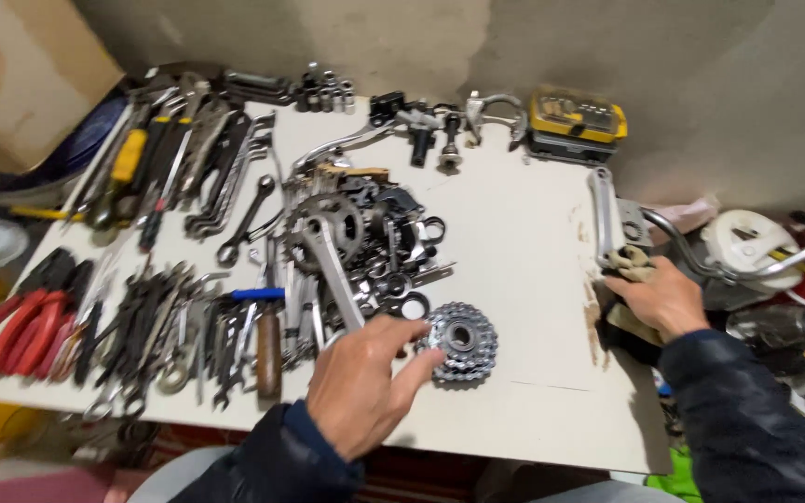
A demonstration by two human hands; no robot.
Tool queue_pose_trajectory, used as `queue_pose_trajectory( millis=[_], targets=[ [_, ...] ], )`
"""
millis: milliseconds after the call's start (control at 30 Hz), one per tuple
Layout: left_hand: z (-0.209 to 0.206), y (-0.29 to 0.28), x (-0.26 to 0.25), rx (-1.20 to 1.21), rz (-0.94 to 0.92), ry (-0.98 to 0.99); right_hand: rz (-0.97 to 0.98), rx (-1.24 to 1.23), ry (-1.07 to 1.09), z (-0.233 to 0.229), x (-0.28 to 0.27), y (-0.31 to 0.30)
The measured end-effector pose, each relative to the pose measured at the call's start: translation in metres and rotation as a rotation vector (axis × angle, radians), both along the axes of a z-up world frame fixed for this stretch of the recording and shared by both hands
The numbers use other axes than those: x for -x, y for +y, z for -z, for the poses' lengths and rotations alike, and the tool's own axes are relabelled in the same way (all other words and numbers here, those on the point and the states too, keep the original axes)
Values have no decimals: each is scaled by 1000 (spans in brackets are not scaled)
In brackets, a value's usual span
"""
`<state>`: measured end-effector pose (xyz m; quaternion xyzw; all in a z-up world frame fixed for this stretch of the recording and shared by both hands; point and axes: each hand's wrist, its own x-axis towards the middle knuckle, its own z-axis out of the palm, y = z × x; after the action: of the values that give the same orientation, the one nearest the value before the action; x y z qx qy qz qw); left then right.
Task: Cleaning bicycle crank arms and chainrings with a cloth on a workbench
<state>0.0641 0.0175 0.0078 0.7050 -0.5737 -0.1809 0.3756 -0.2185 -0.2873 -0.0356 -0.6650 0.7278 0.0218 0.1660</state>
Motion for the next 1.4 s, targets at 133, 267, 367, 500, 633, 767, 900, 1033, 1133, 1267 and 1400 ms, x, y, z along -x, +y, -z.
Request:
queue_pose_trajectory(
  millis=[133, 267, 367, 500, 633, 767, 900, 1033, 1133, 1267, 1400],
  targets=[
    [-6, -7, -16, -82, -112, 23, -4, 24, -113, -38, -17, 43],
    [-14, -13, -37, -369, -215, 24, 80, -108, -786, -73, -39, 90],
    [-3, -16, -61, -539, -292, -43, -1, -147, -956, -78, -41, 111],
    [16, -18, -93, -717, -336, -108, -127, -179, -679, -144, -80, 178],
    [6, -15, -84, -788, -287, -26, -54, -304, -863, -125, -84, 198],
    [10, -22, -76, -784, -266, 38, -31, -357, -955, -104, -87, 207],
    [-3, -25, -71, -825, -270, 124, -84, -352, -992, -82, -82, 200],
    [32, -43, -76, -735, -319, 244, -155, -325, -1136, -71, -86, 197],
    [50, -55, -80, -684, -369, 264, -166, -311, -1190, -62, -83, 191],
    [65, -64, -87, -584, -406, 321, -151, -325, -1199, -57, -80, 188],
    [54, -58, -89, -402, -501, 642, -166, -303, -1144, -58, -78, 187]
  ],
)
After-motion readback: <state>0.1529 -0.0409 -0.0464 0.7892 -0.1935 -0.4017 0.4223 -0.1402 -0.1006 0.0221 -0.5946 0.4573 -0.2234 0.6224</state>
